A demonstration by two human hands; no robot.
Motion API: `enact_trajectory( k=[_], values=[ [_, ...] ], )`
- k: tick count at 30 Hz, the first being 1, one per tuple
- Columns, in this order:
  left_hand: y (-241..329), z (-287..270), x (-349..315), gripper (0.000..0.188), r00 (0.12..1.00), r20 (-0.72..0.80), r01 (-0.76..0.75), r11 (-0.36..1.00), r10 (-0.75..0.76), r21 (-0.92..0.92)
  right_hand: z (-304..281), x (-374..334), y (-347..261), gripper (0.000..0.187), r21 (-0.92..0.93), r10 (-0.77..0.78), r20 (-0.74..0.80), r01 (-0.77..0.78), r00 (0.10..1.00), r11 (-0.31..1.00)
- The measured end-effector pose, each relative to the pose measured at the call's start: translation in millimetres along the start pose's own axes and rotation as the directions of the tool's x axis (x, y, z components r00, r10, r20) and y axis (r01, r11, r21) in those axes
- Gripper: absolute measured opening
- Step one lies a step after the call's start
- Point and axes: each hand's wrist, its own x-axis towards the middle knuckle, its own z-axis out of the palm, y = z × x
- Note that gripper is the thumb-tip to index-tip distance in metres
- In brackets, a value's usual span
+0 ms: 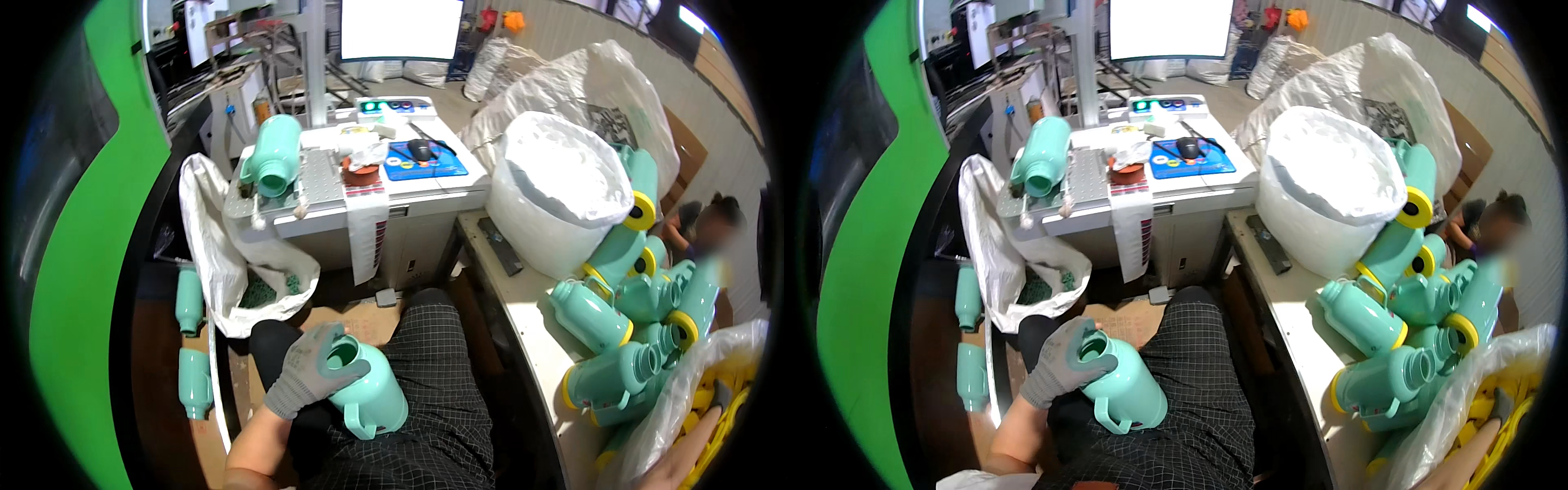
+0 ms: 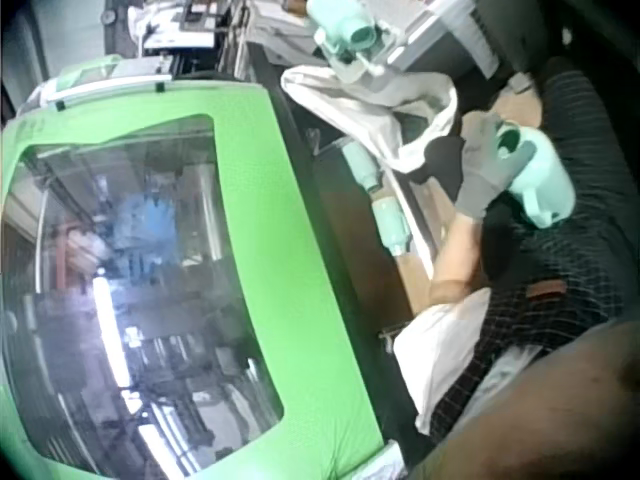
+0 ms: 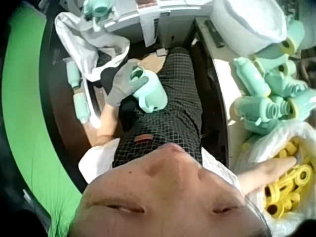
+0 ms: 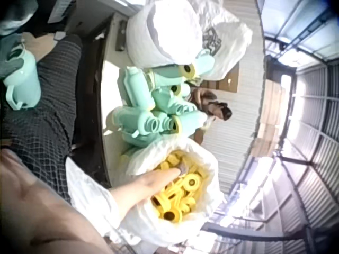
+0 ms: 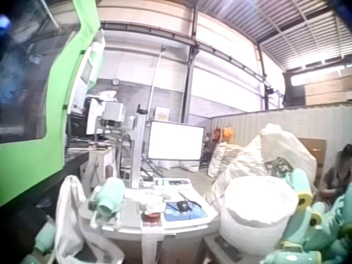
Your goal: The person assembles teal plastic containers by inserting a white circular insert into the opening and screwing on a yellow lid. The person handles the containers one at a time, picking them up from a pile, performing the assembly, and placing the finished units into a white sack.
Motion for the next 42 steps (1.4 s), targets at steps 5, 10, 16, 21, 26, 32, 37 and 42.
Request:
enact_trajectory(
  k=[5,10,16,21,26,32,37,42],
  values=[
    [-25,-13,-2,0.067,0.979,0.016,-0.202,0.977,0.202,0.065,8,2,-54,0.05,0.064,-0.102,-0.024,0.103,0.994,0.993],
    [-12,4,27,0.059,0.987,0.01,-0.156,0.984,0.157,-0.083,-9,-21,-91,0.054,0.191,-0.247,-0.119,0.267,0.962,0.945],
    [-67,15,62,0.045,0.978,-0.202,-0.057,0.883,-0.044,-0.466,-23,-155,-395,0.06,0.653,-0.552,0.029,0.403,0.833,0.641],
    [-24,57,85,0.044,0.997,-0.073,-0.038,0.833,-0.002,-0.551,61,-273,-471,0.064,0.95,-0.623,0.309,-0.267,0.718,0.163],
    [-26,73,82,0.043,0.992,0.07,0.122,0.678,-0.104,-0.724,-15,-307,-462,0.056,0.965,-0.304,-0.188,0.119,0.934,-0.232],
    [-45,79,60,0.042,0.95,0.231,0.277,0.228,-0.209,-0.933,-95,-329,-444,0.073,0.651,-0.439,-0.756,0.633,0.486,-0.42],
    [-83,93,-5,0.041,0.894,0.425,0.37,-0.3,-0.142,-0.879,-71,-336,-426,0.074,0.617,-0.48,-0.778,0.64,0.406,-0.458],
    [-83,101,-7,0.042,0.987,0.105,0.151,0.512,-0.118,-0.845,-57,-337,-414,0.067,0.662,-0.543,-0.732,0.619,0.411,-0.423]
  ],
)
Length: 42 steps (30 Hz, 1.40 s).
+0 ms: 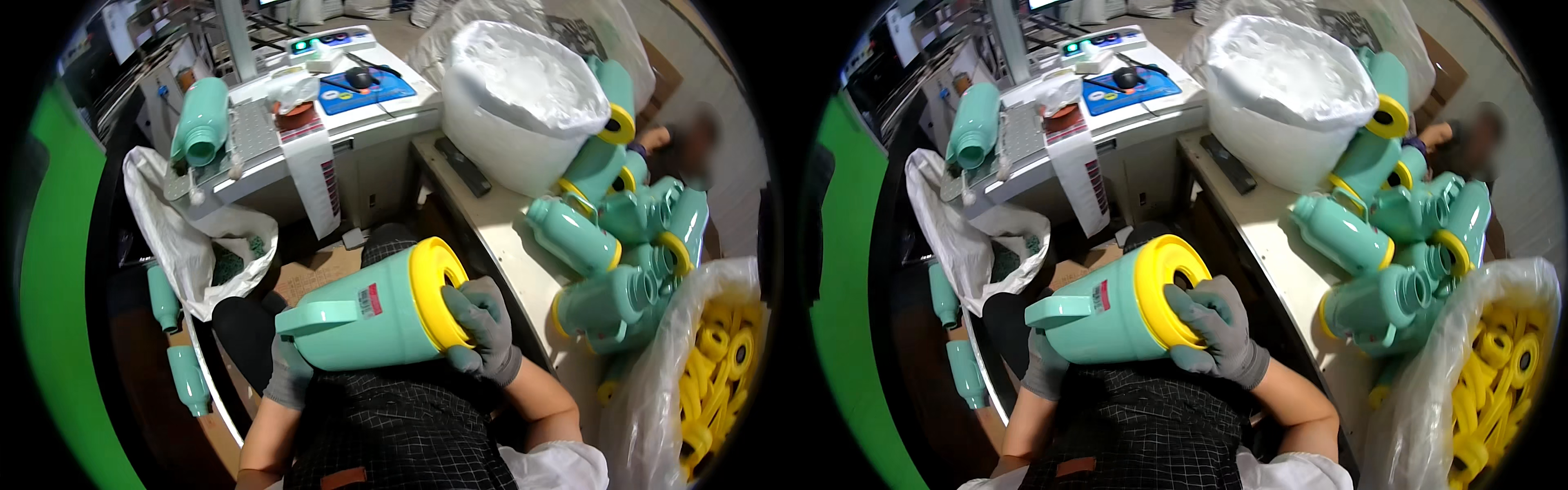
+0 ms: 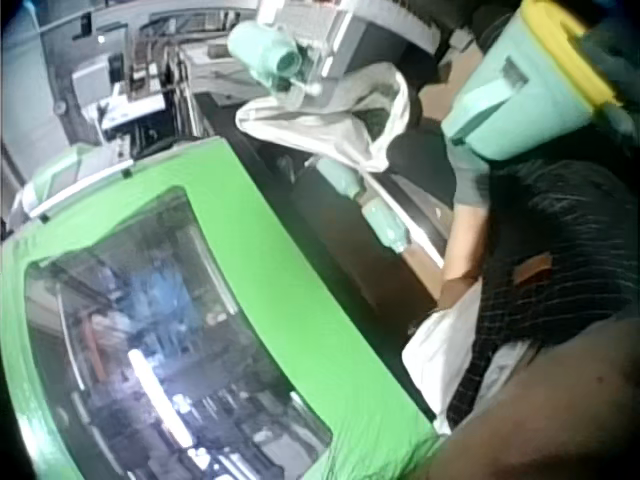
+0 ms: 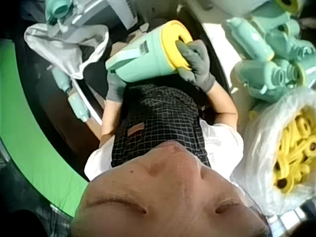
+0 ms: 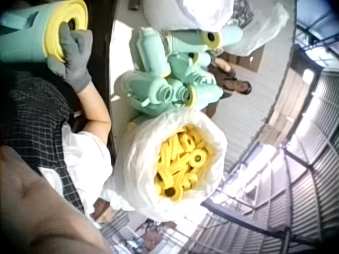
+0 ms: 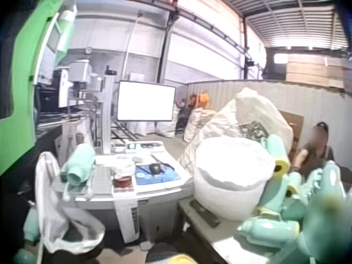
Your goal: The person assembles teal plastic containers by inserting a white circular insert into the opening and screwing on a yellow lid. The person handles the containers one at a time, picking them up from a pile, performing the assembly, and placing the finished units into a white sack.
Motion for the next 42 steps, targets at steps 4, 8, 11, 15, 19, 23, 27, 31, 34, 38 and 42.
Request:
enact_trajectory(
  k=[4,8,11,15,19,23,27,31,34,38,42],
  values=[
    [-4,-17,-12,0.037,0.967,-0.195,-0.01,0.741,-0.164,-0.671,22,-1,-7,0.065,0.124,0.13,-0.038,-0.125,0.991,0.984],
    [-40,-29,-16,0.044,0.909,-0.406,-0.22,0.936,0.095,-0.274,16,-9,-4,0.06,0.173,0.218,-0.067,-0.204,0.974,0.964],
    [-25,-33,-2,0.041,0.961,-0.262,-0.125,0.711,-0.086,-0.692,15,-6,-11,0.061,0.112,0.268,-0.059,-0.26,0.962,0.959],
    [18,-26,-5,0.047,0.942,-0.273,-0.264,0.932,0.194,-0.25,36,-2,-1,0.057,0.172,0.227,-0.191,-0.195,0.955,0.966],
    [16,-18,4,0.052,0.876,-0.288,-0.357,0.921,0.388,0.153,30,-6,-5,0.056,0.189,0.368,-0.211,-0.332,0.906,0.924],
    [42,7,15,0.046,0.897,-0.296,-0.336,0.942,0.327,0.021,27,-20,-7,0.051,0.37,0.527,-0.274,-0.418,0.804,0.83],
    [39,0,18,0.04,0.923,-0.3,-0.325,0.904,0.24,-0.277,18,-18,-6,0.051,0.503,0.579,-0.207,-0.422,0.789,0.754],
    [34,-14,26,0.041,0.968,-0.204,-0.247,0.721,0.148,-0.647,-11,-14,6,0.058,0.797,0.778,0.042,-0.49,0.627,0.352],
    [83,22,19,0.034,0.991,-0.011,-0.101,0.676,0.137,-0.73,-47,-10,61,0.073,0.821,0.718,-0.372,-0.153,0.588,0.551],
    [25,-2,28,0.038,0.944,0.256,0.188,0.298,0.209,-0.936,12,-22,79,0.072,0.929,0.731,-0.207,-0.104,0.65,0.356],
    [67,14,27,0.036,0.979,0.135,0.045,0.487,0.151,-0.872,3,-41,101,0.089,0.722,0.644,-0.197,-0.335,0.74,0.606]
  ],
)
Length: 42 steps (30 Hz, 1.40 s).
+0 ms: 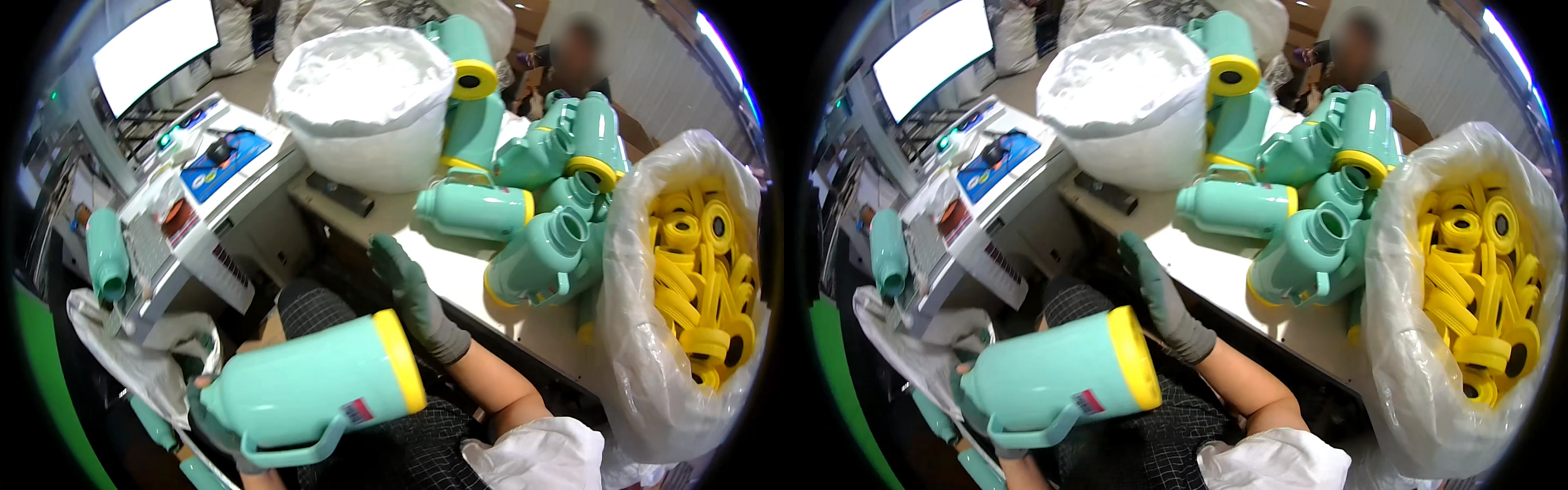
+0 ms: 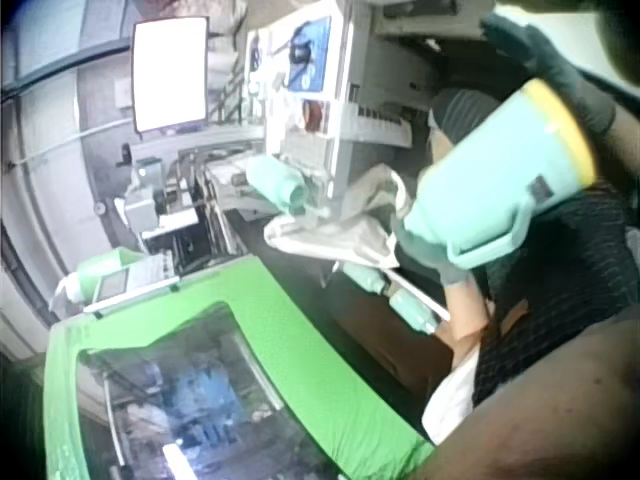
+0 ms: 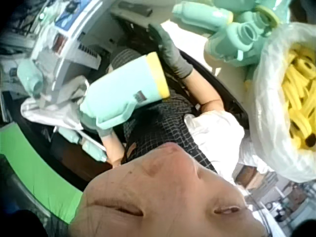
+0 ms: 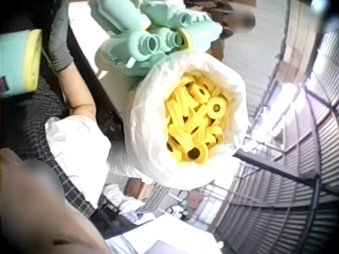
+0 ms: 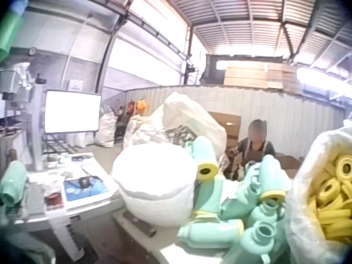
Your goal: The person assembles teal plastic containers by inserting a white circular insert into the opening and screwing on a yellow lid. The person handles the containers one at a time, picking them up from a pile, performing the assembly, and placing the finished units into a white sack.
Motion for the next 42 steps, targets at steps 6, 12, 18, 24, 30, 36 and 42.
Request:
enact_trajectory(
  k=[6,12,18,24,30,36,42],
  values=[
    [6,9,4,0.036,1.0,0.004,0.017,0.999,-0.017,0.042,42,-24,-58,0.11,0.515,0.131,0.218,-0.228,0.967,0.827],
    [-4,38,9,0.038,0.999,-0.033,-0.031,0.998,0.033,0.049,13,-28,-27,0.066,0.128,0.152,-0.239,-0.124,0.959,0.984],
    [-46,51,11,0.054,0.881,0.28,-0.347,0.119,0.38,0.93,59,-32,-73,0.057,-0.508,-0.295,-0.259,0.13,0.92,0.851],
    [-88,89,30,0.058,0.962,0.113,-0.194,0.337,0.248,0.921,-54,63,-204,0.061,-0.669,-0.547,-0.413,0.166,0.728,0.725],
    [-69,29,19,0.048,0.957,-0.082,-0.017,0.334,0.278,0.942,-221,147,-329,0.06,-0.716,-0.889,0.259,-0.542,0.377,-0.439],
    [-35,-11,-26,0.035,0.962,-0.106,-0.016,0.443,0.25,0.896,-334,129,-327,0.058,-0.662,-0.345,-0.168,-0.365,0.923,-0.655],
    [5,12,-33,0.047,0.888,-0.029,0.062,-0.056,0.459,0.996,-305,161,-253,0.056,-0.717,-0.322,0.006,-0.221,0.947,-0.661]
  ],
)
